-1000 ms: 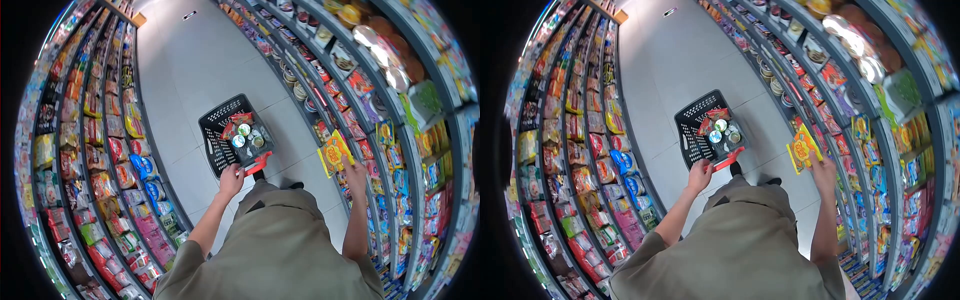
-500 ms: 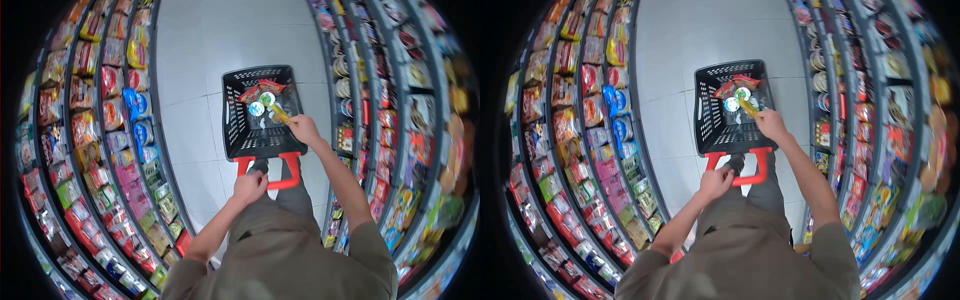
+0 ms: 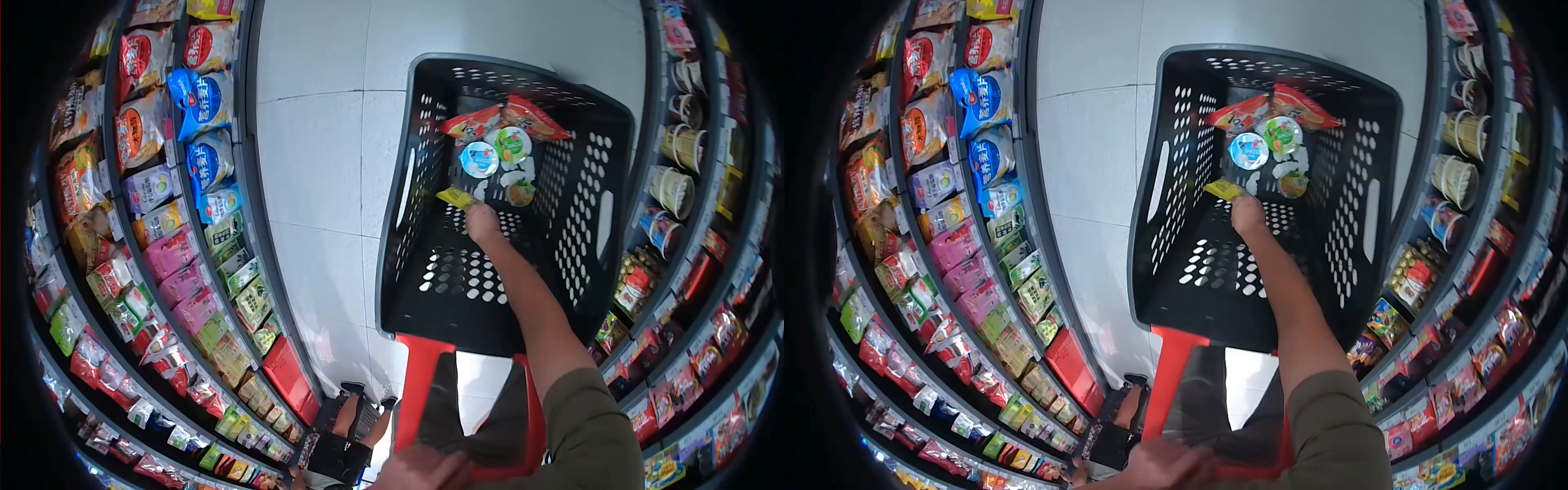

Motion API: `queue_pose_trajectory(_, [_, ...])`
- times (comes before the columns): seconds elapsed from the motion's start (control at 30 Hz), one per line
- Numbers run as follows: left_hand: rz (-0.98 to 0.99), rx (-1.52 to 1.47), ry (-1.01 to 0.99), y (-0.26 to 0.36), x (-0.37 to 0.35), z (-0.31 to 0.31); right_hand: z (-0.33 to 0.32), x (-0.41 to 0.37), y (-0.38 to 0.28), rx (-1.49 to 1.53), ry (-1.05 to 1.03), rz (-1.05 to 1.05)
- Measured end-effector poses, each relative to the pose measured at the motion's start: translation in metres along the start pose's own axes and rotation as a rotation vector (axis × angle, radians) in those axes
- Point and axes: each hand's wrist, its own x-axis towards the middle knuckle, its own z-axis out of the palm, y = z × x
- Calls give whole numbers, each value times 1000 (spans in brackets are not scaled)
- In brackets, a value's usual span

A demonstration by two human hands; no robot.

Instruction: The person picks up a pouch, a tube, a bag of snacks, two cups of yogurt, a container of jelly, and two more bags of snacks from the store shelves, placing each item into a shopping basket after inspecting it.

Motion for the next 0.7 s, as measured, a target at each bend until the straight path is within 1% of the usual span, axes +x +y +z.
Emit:
queue_pose_trajectory(0.03, [13,-36,62,0,-4,3,15,8,0,0,-9,-5])
queue_pose_trajectory(0.07, [28,-71,124,-3,-7,6,30,14,-1,-69,-110,54])
queue_pose_trajectory(0.1, [21,-75,121,-6,-6,5,40,16,-4,-138,-211,116])
queue_pose_trajectory(0.13, [39,-84,95,-9,-5,3,45,20,-4,-115,-275,146])
queue_pose_trajectory(0.17, [61,-93,70,-10,-5,1,45,23,-2,-115,-277,149])
queue_pose_trajectory(0.23, [62,-94,100,-8,-2,1,36,21,2,-42,-391,84])
queue_pose_trajectory(0.27, [68,-92,136,-5,0,-1,33,18,4,-43,-379,94])
queue_pose_trajectory(0.3, [90,-91,140,-3,-1,-3,32,14,8,-74,-367,20])
queue_pose_trajectory(0.33, [67,-39,62,-2,-2,-4,8,8,4,-108,-347,-53])
queue_pose_trajectory(0.37, [48,16,-13,-1,-5,-3,-19,-8,0,-82,-323,-31])
queue_pose_trajectory(0.4, [56,4,-9,-11,-20,12,-60,-28,-12,-59,-291,-8])
queue_pose_trajectory(0.43, [51,8,6,-8,-20,11,-90,-42,-17,-197,-309,-151])
queue_pose_trajectory(0.47, [25,9,21,-3,-20,9,-78,-46,1,-176,-276,-119])
queue_pose_trajectory(0.5, [6,9,35,2,-20,8,-116,-67,-7,-70,-311,13])
queue_pose_trajectory(0.57, [-33,37,39,5,-26,12,-170,-106,-8,-71,-241,-8])
queue_pose_trajectory(0.6, [-50,17,18,15,-24,4,-206,-135,-15,-78,-204,10])
queue_pose_trajectory(0.67, [17,54,36,17,-27,2,-281,-188,-33,74,-37,23])
queue_pose_trajectory(0.7, [37,72,33,15,-30,4,-306,-212,-38,75,-3,30])
